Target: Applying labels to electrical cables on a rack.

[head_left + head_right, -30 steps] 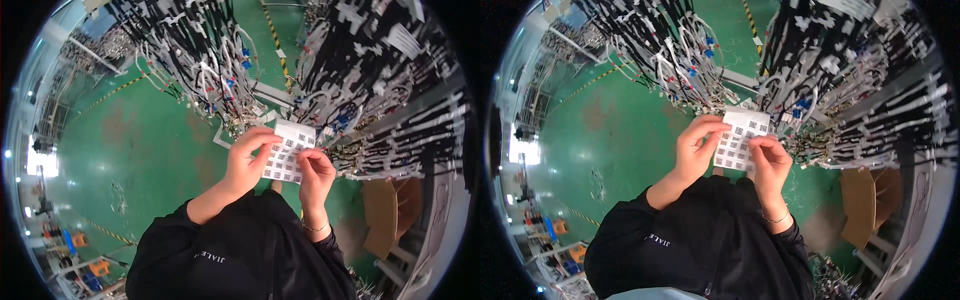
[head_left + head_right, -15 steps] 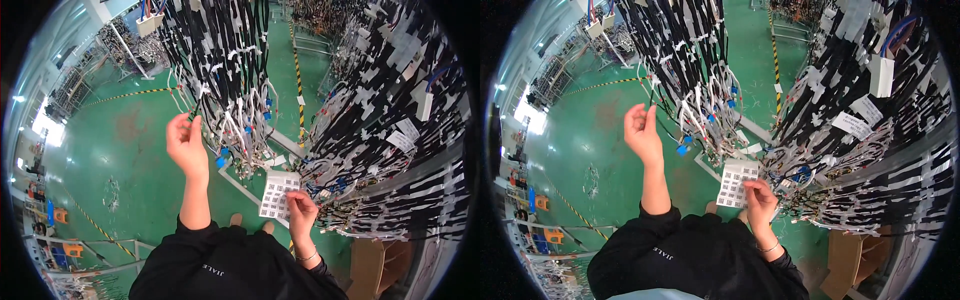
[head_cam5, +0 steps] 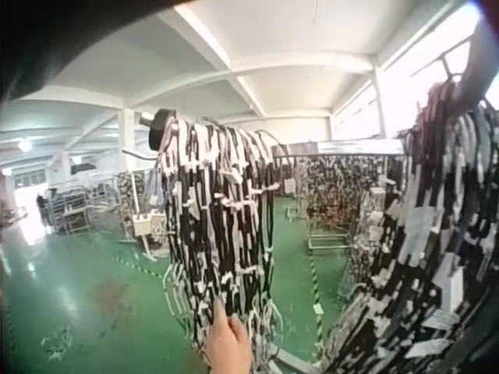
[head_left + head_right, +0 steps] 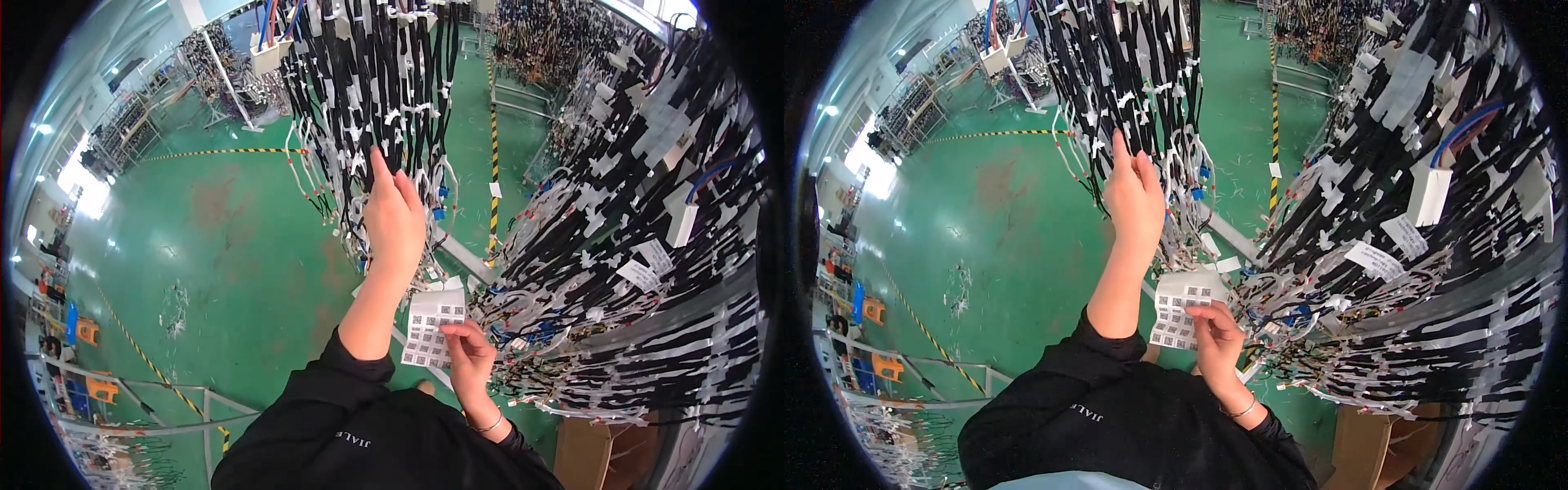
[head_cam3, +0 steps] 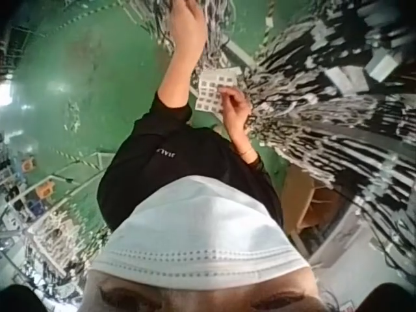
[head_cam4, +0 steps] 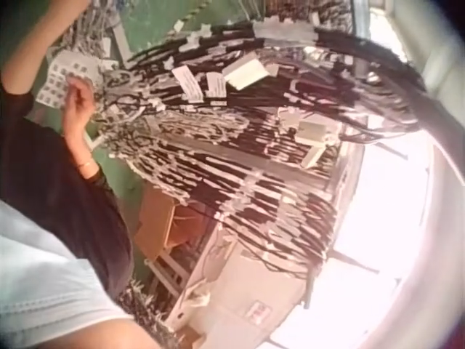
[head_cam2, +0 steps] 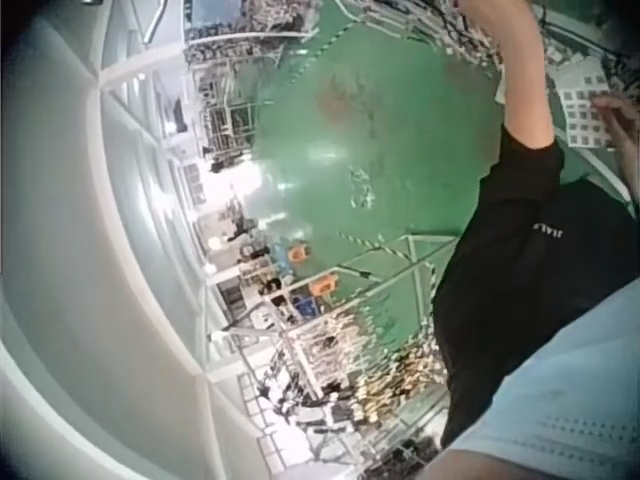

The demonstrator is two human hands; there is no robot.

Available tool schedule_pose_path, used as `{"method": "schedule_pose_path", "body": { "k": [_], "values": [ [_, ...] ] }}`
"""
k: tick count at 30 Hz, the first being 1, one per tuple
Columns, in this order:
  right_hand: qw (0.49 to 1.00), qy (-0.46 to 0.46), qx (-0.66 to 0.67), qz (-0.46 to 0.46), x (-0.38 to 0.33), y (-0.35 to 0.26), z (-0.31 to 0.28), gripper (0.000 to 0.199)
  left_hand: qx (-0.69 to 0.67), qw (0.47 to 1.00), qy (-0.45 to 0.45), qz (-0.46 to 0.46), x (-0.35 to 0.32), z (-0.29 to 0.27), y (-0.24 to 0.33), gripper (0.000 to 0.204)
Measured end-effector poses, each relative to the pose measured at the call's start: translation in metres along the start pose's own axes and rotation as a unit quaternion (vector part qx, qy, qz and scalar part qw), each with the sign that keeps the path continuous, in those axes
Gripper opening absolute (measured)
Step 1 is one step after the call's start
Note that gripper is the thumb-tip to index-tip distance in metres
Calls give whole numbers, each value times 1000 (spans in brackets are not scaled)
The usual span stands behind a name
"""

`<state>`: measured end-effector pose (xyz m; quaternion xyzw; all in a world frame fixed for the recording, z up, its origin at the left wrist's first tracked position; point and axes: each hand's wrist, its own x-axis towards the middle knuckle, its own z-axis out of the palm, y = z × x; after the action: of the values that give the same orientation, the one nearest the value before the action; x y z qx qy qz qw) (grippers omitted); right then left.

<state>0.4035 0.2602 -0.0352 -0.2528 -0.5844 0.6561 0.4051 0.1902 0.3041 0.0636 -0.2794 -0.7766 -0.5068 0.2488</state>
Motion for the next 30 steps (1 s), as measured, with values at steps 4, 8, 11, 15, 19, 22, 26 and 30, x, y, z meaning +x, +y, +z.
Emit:
{"method": "schedule_pose_path", "body": {
  "k": [4,8,11,15,19,22,26,30],
  "values": [
    [999,-27,22,16,3,3,-2,16,-52,997,25,-46,15,6,-1,44],
    [999,-37,10,5,6,7,-4,17,-205,974,11,-99,37,7,-4,31],
    [999,-46,1,6,9,9,-7,15,-280,945,-47,-162,42,-1,-17,30],
    [999,-53,-2,6,12,9,-9,16,-349,927,-71,-119,42,-15,-38,23],
    [999,-43,-9,13,14,13,-8,15,-470,839,-202,-185,49,-24,-47,19],
    [999,-31,3,14,15,17,-6,15,-509,805,-264,-152,52,-32,-47,22],
    [1000,-7,-25,-6,22,16,-1,13,-529,780,-305,-141,58,-41,-49,25],
    [984,38,-111,-134,54,1,19,22,-567,725,-364,-141,62,-45,-53,28]
  ]
}}
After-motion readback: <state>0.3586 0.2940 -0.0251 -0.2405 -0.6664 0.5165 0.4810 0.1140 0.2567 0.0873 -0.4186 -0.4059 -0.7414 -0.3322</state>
